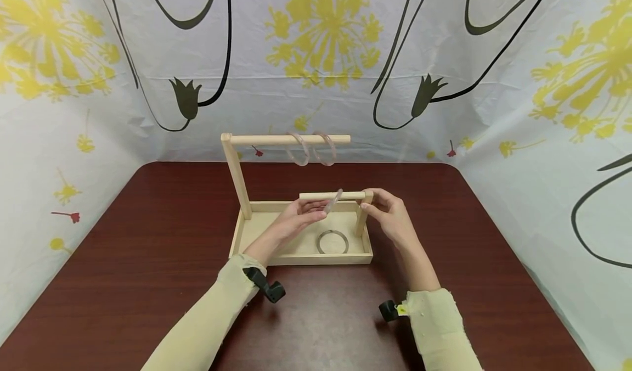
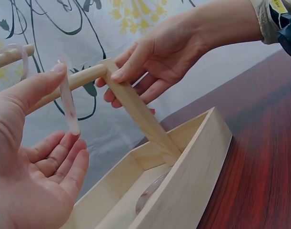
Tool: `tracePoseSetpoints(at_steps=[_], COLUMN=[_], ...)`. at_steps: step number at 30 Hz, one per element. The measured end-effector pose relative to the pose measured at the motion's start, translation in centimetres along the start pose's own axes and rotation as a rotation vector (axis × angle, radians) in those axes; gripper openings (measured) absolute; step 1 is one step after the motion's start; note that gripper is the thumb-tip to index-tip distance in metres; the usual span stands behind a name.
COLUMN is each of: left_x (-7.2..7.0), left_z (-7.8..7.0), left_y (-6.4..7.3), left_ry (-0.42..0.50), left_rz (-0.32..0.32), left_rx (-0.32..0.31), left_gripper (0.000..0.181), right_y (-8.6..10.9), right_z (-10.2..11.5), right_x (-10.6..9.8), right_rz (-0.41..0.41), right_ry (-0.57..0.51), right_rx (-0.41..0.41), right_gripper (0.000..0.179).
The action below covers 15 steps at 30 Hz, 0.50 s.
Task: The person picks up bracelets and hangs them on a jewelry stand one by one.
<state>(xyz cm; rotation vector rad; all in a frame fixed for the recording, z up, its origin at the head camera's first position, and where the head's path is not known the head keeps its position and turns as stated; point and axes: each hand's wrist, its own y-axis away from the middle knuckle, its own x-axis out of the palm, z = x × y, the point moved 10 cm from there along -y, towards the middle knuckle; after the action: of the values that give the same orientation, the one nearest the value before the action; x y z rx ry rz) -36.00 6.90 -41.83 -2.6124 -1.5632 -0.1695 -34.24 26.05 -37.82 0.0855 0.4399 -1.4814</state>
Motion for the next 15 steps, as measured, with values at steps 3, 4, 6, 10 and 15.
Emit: tracePoseSetpoints(at_steps=[3, 4, 6, 10, 15], left_x=[0.32, 0.44, 0.64, 0.97, 0.97], left_z=[0.0, 0.06, 0.16, 0.24, 0.27], left_y=[-0.05, -0.07, -0.1, -0.14, -0.09], left_ry=[-0.003, 0.014, 0.036, 0.078, 0.072], left_rz=[0.01, 0.015, 0.021, 0.035, 0.033], left_rx=[0.0, -0.004, -0.008, -0.006, -0.015], left_gripper=[0.046, 0.046, 0.047, 0.048, 0.048], right_y=[0.07, 0.1, 0.12, 0.11, 0.1], right_z=[0.08, 0.11, 0.14, 0.19, 0.14], right_x=[0.02, 0.01, -0.03, -0.12, -0.08], right_rz=[-0.005, -0.008, -0.013, -0.024, -0.018], right_ry=[-0.002, 0.0, 0.011, 0.038, 0.032], right_rx=[0.01, 0.013, 0.019, 0.02, 0.012], right_gripper=[0.031, 0.032, 0.033, 0.036, 0.035])
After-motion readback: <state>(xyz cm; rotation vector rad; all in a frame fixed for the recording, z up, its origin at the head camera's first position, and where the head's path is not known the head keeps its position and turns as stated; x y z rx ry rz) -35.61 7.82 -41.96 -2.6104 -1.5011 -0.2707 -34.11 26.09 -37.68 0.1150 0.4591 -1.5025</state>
